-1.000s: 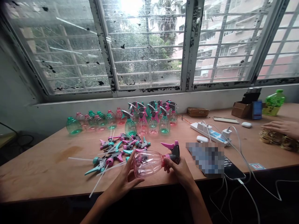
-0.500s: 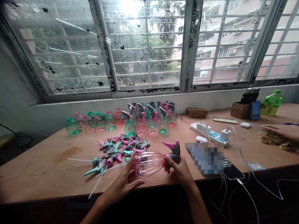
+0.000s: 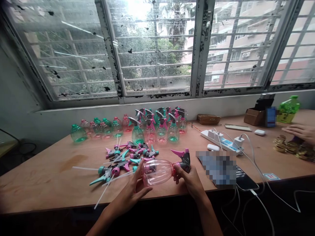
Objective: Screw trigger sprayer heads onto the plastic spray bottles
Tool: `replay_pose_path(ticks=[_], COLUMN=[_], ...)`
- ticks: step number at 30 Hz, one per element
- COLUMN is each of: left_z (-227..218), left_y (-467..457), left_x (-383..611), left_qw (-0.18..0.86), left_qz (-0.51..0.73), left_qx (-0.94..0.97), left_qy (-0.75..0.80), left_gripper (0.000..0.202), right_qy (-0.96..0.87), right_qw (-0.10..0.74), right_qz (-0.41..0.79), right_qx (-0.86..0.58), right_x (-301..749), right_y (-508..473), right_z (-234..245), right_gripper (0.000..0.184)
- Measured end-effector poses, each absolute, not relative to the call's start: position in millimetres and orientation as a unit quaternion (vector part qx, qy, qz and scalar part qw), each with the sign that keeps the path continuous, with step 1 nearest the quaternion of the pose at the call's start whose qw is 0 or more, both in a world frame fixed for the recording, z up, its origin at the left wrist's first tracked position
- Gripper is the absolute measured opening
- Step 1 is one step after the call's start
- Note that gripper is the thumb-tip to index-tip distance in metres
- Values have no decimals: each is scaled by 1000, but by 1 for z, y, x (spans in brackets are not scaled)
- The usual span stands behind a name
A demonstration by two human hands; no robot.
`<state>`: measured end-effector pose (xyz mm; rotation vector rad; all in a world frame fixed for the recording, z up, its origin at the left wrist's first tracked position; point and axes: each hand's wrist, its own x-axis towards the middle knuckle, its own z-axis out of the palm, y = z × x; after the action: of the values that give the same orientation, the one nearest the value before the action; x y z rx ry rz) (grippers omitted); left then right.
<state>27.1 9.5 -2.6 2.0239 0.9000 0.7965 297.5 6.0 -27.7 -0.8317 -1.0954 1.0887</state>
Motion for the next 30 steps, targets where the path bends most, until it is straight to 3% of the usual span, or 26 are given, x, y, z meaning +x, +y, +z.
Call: replay_pose_path(ticks=[5, 9, 16, 21, 26, 30], left_z=[-1, 4, -1, -1, 1, -2], left_y=[10, 8, 8, 7, 6, 9], left_x=[26, 24, 27, 27, 25, 27], left_qw=[402, 390, 400, 438, 486, 472], left_qz=[303, 293, 307, 337, 341, 353], left_qx=[788, 796, 794, 767, 735, 744], left_qy=[354, 359, 341, 325, 327, 316], left_gripper=[105, 91, 93, 112, 91, 94], right_qy=[-485, -489, -488, -485, -488, -484], right_qw=[644, 645, 652, 652, 649, 655], right_qz=[472, 467, 462, 464, 466, 462], right_qx=[-358, -354, -352, -352, -350, -351], right_x=[299, 299, 299, 299, 299, 299], right_y=[6, 7, 8, 8, 8, 8], right_z=[-32, -32, -32, -34, -34, -33], right_gripper=[37, 36, 36, 33, 33, 33])
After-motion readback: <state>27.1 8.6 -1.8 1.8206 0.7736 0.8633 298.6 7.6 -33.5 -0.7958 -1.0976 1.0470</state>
